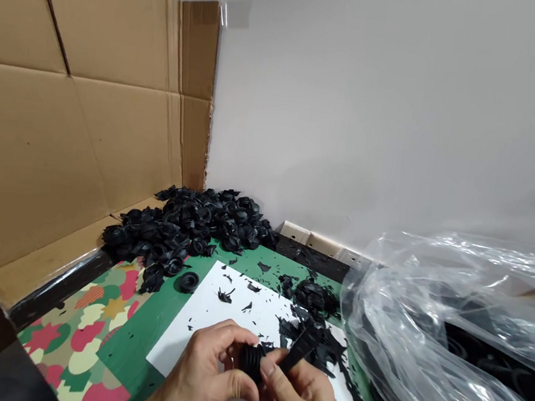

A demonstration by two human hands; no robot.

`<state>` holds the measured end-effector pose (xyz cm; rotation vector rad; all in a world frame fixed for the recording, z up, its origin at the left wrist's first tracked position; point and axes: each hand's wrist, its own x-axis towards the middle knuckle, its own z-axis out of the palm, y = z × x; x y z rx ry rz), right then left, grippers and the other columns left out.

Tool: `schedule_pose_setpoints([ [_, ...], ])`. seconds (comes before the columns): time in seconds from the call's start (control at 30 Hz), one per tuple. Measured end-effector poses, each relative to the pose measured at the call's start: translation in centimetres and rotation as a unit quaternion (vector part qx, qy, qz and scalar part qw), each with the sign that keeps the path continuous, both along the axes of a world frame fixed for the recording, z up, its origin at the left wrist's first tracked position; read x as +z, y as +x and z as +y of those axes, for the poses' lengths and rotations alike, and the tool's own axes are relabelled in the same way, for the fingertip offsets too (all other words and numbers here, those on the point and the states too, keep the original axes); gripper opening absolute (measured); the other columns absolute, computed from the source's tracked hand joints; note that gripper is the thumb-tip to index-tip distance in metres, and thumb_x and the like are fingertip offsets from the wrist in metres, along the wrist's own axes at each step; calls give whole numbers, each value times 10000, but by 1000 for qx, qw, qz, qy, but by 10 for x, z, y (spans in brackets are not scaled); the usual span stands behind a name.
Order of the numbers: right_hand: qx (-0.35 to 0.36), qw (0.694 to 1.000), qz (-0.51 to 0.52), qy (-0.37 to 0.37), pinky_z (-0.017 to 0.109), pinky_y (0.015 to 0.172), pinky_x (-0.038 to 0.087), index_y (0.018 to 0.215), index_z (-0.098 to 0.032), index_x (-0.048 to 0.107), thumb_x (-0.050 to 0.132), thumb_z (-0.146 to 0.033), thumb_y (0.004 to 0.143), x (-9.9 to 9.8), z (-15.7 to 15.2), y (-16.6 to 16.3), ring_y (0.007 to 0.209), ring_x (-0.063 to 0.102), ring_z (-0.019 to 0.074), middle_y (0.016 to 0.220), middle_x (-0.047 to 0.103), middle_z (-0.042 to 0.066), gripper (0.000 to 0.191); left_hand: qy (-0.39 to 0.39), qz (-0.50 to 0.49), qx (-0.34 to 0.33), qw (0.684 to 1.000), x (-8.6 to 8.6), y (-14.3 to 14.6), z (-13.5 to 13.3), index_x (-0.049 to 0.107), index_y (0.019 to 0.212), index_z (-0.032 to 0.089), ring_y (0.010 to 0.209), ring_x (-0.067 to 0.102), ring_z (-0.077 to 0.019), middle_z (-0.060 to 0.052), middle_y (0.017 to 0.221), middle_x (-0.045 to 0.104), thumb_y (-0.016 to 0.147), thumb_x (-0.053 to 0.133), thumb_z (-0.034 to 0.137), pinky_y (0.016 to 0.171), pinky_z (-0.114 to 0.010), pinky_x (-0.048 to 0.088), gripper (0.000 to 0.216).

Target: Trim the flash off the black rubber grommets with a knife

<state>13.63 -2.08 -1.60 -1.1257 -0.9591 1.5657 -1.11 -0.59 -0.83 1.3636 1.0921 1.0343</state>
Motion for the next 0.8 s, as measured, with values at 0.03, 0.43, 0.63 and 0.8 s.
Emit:
schedule_pose_setpoints([
  [0.03, 1, 1000, 14, -7, 241, 450, 368, 632, -160, 580, 715, -589, 656, 0, 0, 1, 370, 500, 124, 407, 555, -5, 450, -28, -20, -8, 999, 1, 1, 0, 734, 873, 195, 670, 550, -143, 14, 708, 650, 562, 797, 76, 627, -211, 435, 339],
  [0.43, 4, 995, 103, -16, 231, 500, 357, 620, -154, 611, 746, -501, 672, -9, 2, 2, 388, 464, 95, 395, 572, 3, 376, -103, -165, 33, 980, -6, 0, 11, 720, 767, 127, 490, 480, -80, 12, 562, 615, 547, 847, 304, 494, -181, 387, 309],
  [0.63, -4, 998, 56, 12, 243, 530, 355, 633, -154, 589, 713, -517, 700, -13, 4, 1, 422, 476, 111, 405, 566, 2, 390, -64, -155, 22, 986, -5, -3, 9, 726, 787, 140, 609, 516, -121, -2, 660, 607, 606, 806, 300, 582, -210, 407, 254],
  [0.8, -5, 999, 37, 22, 243, 493, 356, 628, -164, 573, 721, -539, 678, -11, 3, -5, 405, 499, 125, 433, 554, -13, 407, 23, -105, 32, 994, -6, -4, 7, 741, 793, 163, 698, 535, -158, -26, 767, 606, 661, 740, 230, 646, -244, 423, 149],
])
